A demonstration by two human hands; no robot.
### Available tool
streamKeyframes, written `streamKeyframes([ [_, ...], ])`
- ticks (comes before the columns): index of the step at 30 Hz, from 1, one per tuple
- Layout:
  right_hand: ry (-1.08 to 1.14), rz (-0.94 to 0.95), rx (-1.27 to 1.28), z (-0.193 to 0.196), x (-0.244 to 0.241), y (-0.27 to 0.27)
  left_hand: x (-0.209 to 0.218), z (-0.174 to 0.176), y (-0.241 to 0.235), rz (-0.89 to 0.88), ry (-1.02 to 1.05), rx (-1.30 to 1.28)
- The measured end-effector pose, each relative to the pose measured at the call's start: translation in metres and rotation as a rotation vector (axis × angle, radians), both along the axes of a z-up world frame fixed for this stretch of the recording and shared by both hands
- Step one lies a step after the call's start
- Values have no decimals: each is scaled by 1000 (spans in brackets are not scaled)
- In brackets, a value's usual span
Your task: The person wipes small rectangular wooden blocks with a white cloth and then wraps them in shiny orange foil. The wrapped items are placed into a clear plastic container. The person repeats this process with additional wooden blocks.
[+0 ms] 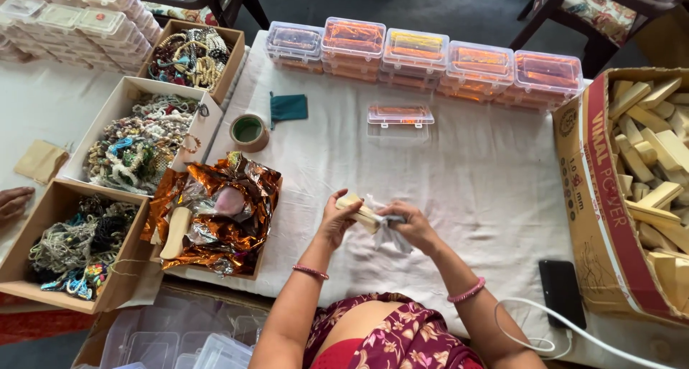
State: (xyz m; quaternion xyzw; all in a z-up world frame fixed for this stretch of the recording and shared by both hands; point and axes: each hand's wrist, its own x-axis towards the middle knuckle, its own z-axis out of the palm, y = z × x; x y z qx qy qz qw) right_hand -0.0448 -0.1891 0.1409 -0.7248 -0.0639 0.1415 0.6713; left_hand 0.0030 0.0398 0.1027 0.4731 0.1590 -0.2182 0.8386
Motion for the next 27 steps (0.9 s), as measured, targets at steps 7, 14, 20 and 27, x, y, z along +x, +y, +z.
streamKeyframes([
  [7,-297,156,-256,30,-8,33,-15,-17,-31,-71,0,-630],
  [14,-787,-36,-702,55,-26,57,-16,-12,-40,-76,15,-495],
  [20,-856,-111,-796,42,-12,47,-16,-57,-42,-10,101,-618],
  [27,-854,41,-761,16,-14,46,-11,-40,-39,-24,124,-391],
])
